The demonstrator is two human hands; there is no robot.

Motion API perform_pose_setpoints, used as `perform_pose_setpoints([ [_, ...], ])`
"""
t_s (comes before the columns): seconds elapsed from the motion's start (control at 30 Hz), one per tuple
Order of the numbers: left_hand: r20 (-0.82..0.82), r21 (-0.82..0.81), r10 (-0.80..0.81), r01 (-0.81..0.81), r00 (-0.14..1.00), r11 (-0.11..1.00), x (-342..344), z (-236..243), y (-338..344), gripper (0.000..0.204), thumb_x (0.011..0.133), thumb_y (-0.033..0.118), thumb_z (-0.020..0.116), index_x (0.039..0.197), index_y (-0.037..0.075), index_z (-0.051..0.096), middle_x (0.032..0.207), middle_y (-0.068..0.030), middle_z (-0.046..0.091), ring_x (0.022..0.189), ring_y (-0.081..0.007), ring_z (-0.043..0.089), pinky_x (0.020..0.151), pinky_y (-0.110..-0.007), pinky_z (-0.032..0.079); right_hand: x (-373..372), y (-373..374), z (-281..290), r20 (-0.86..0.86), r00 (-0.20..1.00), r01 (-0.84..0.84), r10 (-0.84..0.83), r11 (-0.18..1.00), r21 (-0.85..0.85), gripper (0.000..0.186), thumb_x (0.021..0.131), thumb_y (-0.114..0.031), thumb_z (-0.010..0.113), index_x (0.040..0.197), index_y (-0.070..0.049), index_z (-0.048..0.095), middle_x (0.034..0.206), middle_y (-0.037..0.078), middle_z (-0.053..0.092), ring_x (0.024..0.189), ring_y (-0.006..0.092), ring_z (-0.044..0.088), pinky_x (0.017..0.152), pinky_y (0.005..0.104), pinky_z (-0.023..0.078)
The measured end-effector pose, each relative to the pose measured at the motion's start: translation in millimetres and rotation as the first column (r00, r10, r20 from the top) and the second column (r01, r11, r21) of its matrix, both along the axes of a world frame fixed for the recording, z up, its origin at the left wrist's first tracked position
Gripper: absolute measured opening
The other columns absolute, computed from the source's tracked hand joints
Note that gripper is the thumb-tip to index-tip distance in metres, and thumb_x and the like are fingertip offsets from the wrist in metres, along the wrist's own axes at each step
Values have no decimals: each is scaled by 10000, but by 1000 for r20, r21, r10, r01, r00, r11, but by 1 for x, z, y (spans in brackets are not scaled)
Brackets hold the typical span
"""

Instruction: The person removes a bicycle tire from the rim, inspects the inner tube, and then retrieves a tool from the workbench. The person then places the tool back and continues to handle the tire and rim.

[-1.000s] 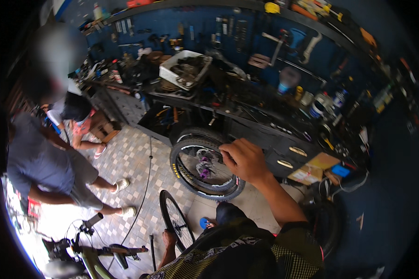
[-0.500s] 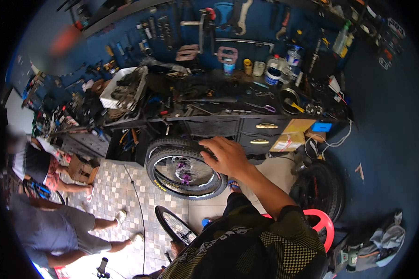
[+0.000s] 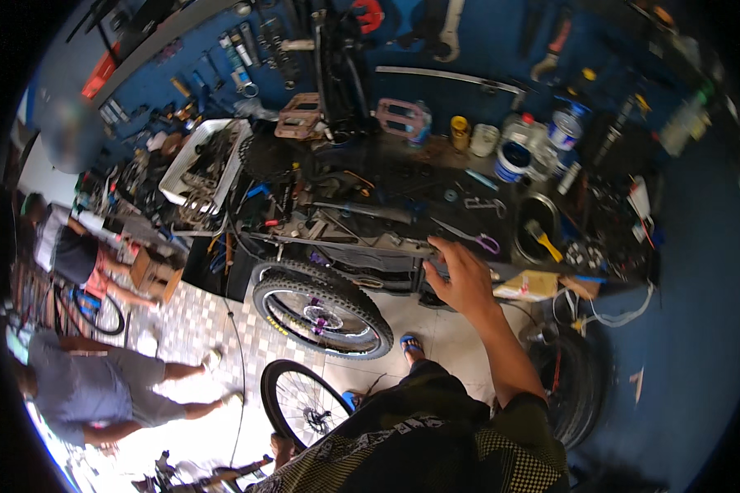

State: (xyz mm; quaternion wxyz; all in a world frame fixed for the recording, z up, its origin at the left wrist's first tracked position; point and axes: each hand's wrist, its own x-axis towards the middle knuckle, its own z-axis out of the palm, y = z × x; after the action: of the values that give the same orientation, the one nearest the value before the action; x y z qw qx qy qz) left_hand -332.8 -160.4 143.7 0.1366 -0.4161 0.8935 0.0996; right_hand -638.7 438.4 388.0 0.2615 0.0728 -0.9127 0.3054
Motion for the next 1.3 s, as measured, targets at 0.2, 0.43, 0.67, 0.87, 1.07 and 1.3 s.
perform_pose_setpoints([
  [0.2,108,31,166,-171,980,985,21,24,58,409,874,183,696,1253,30,682,1087,-247,777,970,-393,785,793,-498,631,-72,-20,-21,33,949,-315,315,949,14,395,918,-240,812,1283,-144,694,950,75,713,829,297,729,696,405,592],
  [0.43,158,148,417,-439,895,886,28,37,120,406,885,204,684,1269,82,641,1233,-237,737,1182,-429,702,994,-548,548,-116,-92,-11,53,797,-602,601,798,3,346,915,-221,812,1238,-132,722,1016,102,745,909,322,738,754,438,593],
  [0.67,118,63,471,-480,874,875,52,30,124,371,922,265,694,1263,125,657,1175,-221,738,1123,-431,715,941,-552,563,-128,-162,-28,199,560,-820,804,573,-9,291,910,-219,816,1173,-119,742,925,92,731,825,321,725,723,437,585],
  [0.87,105,129,515,-525,851,841,68,14,89,356,952,300,678,1271,143,667,1214,-227,724,1155,-435,699,980,-545,544,-123,-250,-39,270,481,-868,834,496,16,261,911,-247,815,1131,-129,741,926,70,733,821,312,728,728,434,598],
  [1.07,151,226,483,-506,863,833,69,2,16,395,922,280,672,1287,129,674,1171,-223,750,1115,-431,727,958,-548,561,-102,-378,-35,244,449,-891,860,451,50,243,911,-257,814,1117,-149,745,944,54,752,846,291,746,727,424,605],
  [1.3,69,289,422,-423,904,859,68,2,-76,394,887,244,705,1242,87,641,1109,-229,741,1048,-455,730,923,-567,563,-70,-546,-13,319,351,-932,880,361,29,242,945,-285,778,1139,-145,741,1006,82,772,917,323,752,783,435,605],
])
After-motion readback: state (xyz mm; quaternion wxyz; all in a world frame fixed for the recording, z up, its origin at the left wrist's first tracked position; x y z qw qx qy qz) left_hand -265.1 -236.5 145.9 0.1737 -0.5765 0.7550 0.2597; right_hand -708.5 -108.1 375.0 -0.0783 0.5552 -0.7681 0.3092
